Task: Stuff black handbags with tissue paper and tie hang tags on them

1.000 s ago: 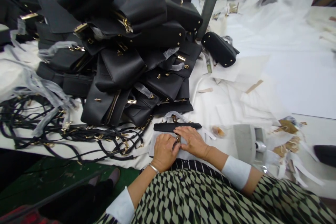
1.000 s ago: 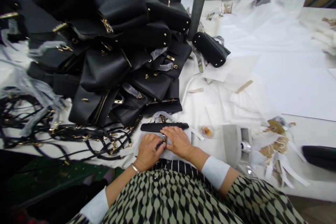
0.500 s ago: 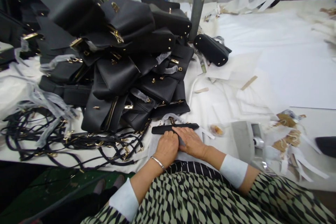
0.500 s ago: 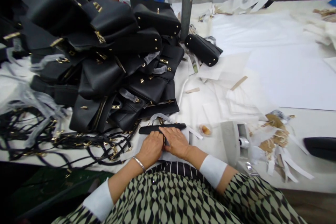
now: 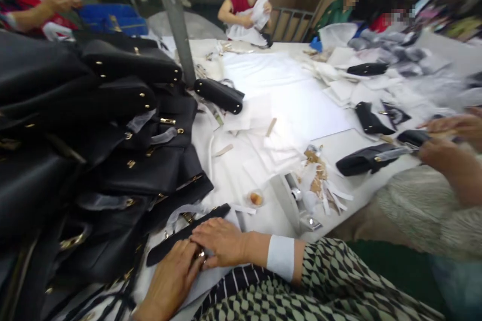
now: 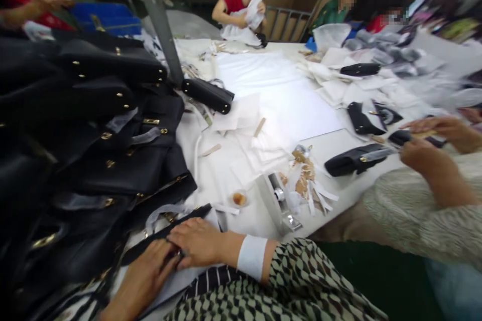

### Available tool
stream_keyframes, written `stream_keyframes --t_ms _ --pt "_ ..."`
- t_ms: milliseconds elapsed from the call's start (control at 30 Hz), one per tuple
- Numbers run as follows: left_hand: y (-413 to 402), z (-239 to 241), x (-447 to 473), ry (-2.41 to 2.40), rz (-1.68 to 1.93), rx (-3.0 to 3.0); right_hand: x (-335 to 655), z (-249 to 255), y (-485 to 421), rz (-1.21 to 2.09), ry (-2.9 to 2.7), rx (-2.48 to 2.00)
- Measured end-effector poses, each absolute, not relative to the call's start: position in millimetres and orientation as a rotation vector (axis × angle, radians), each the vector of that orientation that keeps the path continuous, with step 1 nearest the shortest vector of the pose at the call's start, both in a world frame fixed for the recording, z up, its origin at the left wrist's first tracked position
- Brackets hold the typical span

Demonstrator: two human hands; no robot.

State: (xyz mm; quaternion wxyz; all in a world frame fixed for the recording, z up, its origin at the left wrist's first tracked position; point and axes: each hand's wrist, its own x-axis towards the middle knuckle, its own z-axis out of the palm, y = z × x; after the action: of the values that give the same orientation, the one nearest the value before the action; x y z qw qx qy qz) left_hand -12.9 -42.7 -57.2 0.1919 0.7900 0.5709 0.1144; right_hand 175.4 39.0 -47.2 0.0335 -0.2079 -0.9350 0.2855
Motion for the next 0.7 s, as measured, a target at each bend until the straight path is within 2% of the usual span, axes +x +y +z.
stream_keyframes --t_ms 133,200,300,367,500,700 --pt "-52.8 -80.8 -37.5 1.855 0.733 2.223 206.0 -33.9 42.3 0.841 -2.749 -0.709" --pt "-56.1 -79.5 -48.5 2.081 0.771 2.105 224.0 -32.1 44.7 0.91 -2.59 -0.909" --pt "-48.1 -64.4 -58.5 2.307 0.564 1.873 240.3 -47.0 53.7 1.041 -2.257 -1.26" --pt "-31.6 -54.8 -60.8 2.275 0.362 1.758 239.2 -63.9 59.8 1.215 -2.056 -1.409" --pt "8.0 -52.2 -55.0 2.126 0.08 1.531 223.8 -83.1 57.1 1.617 -1.714 -1.396" --pt "17.0 -57.8 -34.7 2.216 0.087 1.546 222.3 -73.0 38.7 2.059 -1.223 -1.411"
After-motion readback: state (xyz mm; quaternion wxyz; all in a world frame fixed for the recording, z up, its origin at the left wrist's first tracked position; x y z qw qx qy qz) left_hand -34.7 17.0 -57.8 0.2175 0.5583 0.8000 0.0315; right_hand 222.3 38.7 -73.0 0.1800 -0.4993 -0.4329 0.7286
